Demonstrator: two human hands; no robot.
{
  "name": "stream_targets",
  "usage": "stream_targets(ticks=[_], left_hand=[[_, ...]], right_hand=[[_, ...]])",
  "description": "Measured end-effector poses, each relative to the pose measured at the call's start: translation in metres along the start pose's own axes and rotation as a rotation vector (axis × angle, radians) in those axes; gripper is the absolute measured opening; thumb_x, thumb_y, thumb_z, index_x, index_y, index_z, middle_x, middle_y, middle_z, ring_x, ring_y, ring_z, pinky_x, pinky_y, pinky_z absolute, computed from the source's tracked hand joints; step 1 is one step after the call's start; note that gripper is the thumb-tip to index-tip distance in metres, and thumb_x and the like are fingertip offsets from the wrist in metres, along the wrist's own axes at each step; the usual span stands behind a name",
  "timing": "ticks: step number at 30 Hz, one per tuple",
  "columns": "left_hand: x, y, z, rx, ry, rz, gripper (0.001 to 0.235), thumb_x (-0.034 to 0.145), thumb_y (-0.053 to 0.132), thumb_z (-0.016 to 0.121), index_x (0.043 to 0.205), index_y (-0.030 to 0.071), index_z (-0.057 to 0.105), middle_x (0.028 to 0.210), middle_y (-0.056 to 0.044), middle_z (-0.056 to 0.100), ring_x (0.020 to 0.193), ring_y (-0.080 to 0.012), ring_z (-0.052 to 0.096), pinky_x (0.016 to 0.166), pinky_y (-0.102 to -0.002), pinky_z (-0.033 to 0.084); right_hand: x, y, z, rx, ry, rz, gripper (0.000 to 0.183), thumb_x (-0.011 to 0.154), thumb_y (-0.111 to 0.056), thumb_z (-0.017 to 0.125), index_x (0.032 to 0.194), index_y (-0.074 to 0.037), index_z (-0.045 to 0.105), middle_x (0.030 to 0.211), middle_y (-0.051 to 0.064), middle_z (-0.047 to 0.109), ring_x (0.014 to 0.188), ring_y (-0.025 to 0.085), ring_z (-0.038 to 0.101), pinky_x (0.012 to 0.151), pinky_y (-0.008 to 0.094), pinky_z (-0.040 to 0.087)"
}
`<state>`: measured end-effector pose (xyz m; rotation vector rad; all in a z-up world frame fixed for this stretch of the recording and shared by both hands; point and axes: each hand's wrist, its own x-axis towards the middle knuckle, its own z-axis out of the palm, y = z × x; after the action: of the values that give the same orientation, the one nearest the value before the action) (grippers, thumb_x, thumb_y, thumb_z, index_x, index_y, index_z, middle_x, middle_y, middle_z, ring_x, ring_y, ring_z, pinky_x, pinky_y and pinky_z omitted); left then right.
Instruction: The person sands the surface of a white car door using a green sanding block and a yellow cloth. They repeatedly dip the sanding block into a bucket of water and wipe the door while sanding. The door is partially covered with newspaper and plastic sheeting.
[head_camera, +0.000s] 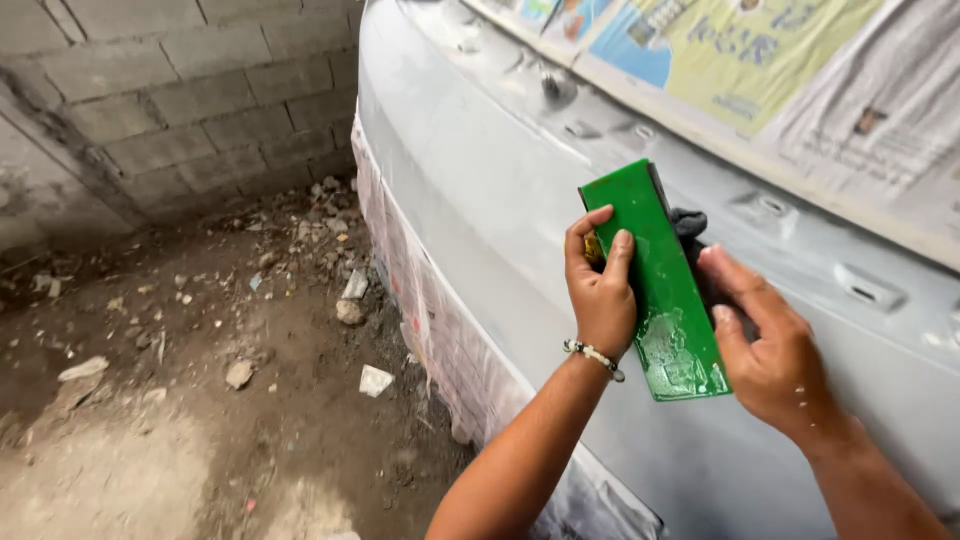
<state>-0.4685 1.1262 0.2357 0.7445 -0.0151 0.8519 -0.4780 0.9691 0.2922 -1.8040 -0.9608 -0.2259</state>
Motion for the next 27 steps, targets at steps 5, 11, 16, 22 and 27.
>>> stream_targets(ticks=[5, 11, 16, 22, 27], left_hand=[[0.044, -0.012, -0.038, 0.060, 0.017, 0.080, 0.027, 0.105, 0.007, 0.061, 0.132, 0.007, 0.056, 0.109, -0.003, 0.060, 0.093, -0.0079, 0.054, 0.082, -0.022, 0.049], [0.076, -0.001, -0.075, -0.139, -0.046, -0.134, 0.028, 0.106, 0.010, 0.058, 0.134, 0.010, 0.053, 0.107, -0.004, 0.060, 0.092, -0.0082, 0.056, 0.081, -0.023, 0.051], [0.093, 0.008, -0.101, -0.366, -0.089, -0.369, 0.031, 0.105, 0.014, 0.054, 0.136, 0.013, 0.049, 0.114, -0.006, 0.060, 0.098, -0.0113, 0.061, 0.084, -0.026, 0.055], [0.073, 0.001, -0.107, -0.316, -0.230, -0.354, 0.040, 0.108, 0.024, 0.055, 0.144, 0.014, 0.039, 0.124, -0.007, 0.056, 0.108, -0.0129, 0.059, 0.092, -0.028, 0.054], [0.063, 0.038, -0.084, 0.256, -0.331, -0.050, 0.085, 0.080, 0.035, 0.082, 0.141, 0.016, 0.026, 0.124, -0.009, 0.049, 0.108, -0.0167, 0.058, 0.089, -0.033, 0.055]], right_hand=[[0.054, -0.005, 0.032, -0.390, -0.134, -0.040, 0.053, 0.090, 0.003, 0.061, 0.143, -0.002, 0.056, 0.142, 0.015, 0.063, 0.132, 0.025, 0.060, 0.110, 0.035, 0.044], [0.087, 0.011, 0.080, -0.380, -0.158, -0.048, 0.054, 0.087, 0.005, 0.061, 0.141, -0.004, 0.058, 0.142, 0.015, 0.063, 0.135, 0.028, 0.059, 0.112, 0.037, 0.044], [0.090, 0.015, 0.105, -0.608, -0.228, -0.131, 0.076, 0.077, -0.014, 0.073, 0.149, -0.002, 0.052, 0.144, 0.019, 0.059, 0.135, 0.034, 0.055, 0.113, 0.042, 0.041], [0.086, 0.016, 0.115, -0.905, -0.191, -0.256, 0.064, 0.075, -0.016, 0.071, 0.135, 0.001, 0.057, 0.137, 0.020, 0.060, 0.127, 0.037, 0.056, 0.109, 0.046, 0.041], [0.085, 0.046, 0.110, -0.879, -0.060, -0.297, 0.030, 0.089, -0.006, 0.062, 0.118, 0.000, 0.062, 0.121, 0.017, 0.063, 0.115, 0.037, 0.058, 0.103, 0.046, 0.043]])
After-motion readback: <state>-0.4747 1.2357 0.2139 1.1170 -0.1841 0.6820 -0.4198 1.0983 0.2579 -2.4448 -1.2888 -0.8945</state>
